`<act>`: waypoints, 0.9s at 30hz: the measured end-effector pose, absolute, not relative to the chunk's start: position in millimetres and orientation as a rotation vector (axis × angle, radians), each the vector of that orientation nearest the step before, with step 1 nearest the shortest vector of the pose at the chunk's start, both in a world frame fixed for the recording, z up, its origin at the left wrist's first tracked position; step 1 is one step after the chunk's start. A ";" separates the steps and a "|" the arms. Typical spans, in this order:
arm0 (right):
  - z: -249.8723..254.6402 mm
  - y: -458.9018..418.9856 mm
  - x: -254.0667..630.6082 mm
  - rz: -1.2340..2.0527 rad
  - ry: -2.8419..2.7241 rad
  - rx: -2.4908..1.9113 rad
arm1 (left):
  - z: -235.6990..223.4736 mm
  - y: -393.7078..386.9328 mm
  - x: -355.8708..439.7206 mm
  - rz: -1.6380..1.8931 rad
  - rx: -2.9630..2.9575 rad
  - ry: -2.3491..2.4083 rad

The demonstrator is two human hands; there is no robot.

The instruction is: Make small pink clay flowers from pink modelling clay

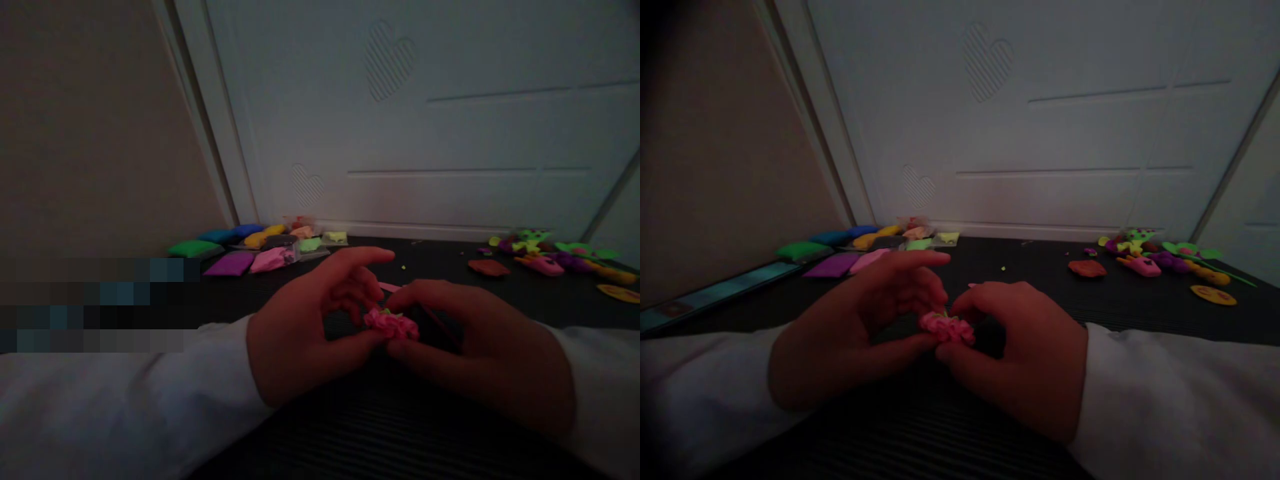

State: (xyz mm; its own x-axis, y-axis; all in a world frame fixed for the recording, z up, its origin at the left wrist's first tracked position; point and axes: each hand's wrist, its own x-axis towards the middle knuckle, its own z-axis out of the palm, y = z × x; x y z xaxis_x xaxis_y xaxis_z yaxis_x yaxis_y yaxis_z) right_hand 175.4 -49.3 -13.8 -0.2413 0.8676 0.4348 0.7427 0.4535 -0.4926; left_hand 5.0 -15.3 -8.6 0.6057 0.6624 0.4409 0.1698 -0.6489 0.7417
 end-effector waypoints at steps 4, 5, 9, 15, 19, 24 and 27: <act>-13.4 -50.5 175.5 0.290 -2.039 -1.313 | -9.1 -18.3 7.0 1.002 2.160 0.649; -13.6 -50.5 176.3 0.299 -2.048 -1.305 | -9.1 -18.1 7.2 0.989 2.145 0.634; -14.5 -50.8 180.0 0.285 -2.059 -1.290 | -8.2 -14.7 7.6 0.937 2.039 0.523; -15.4 -52.6 182.2 0.239 -2.080 -1.243 | -5.6 -13.4 5.5 1.059 2.108 0.551; -16.4 -52.2 182.6 0.230 -2.086 -1.236 | -6.3 -17.3 2.5 1.121 2.338 0.537; -17.5 -49.9 184.2 0.208 -2.108 -1.224 | -10.0 -17.6 2.2 1.191 2.441 0.544; -18.4 -47.3 186.0 0.207 -2.148 -1.213 | -11.2 -17.1 2.4 1.192 2.484 0.531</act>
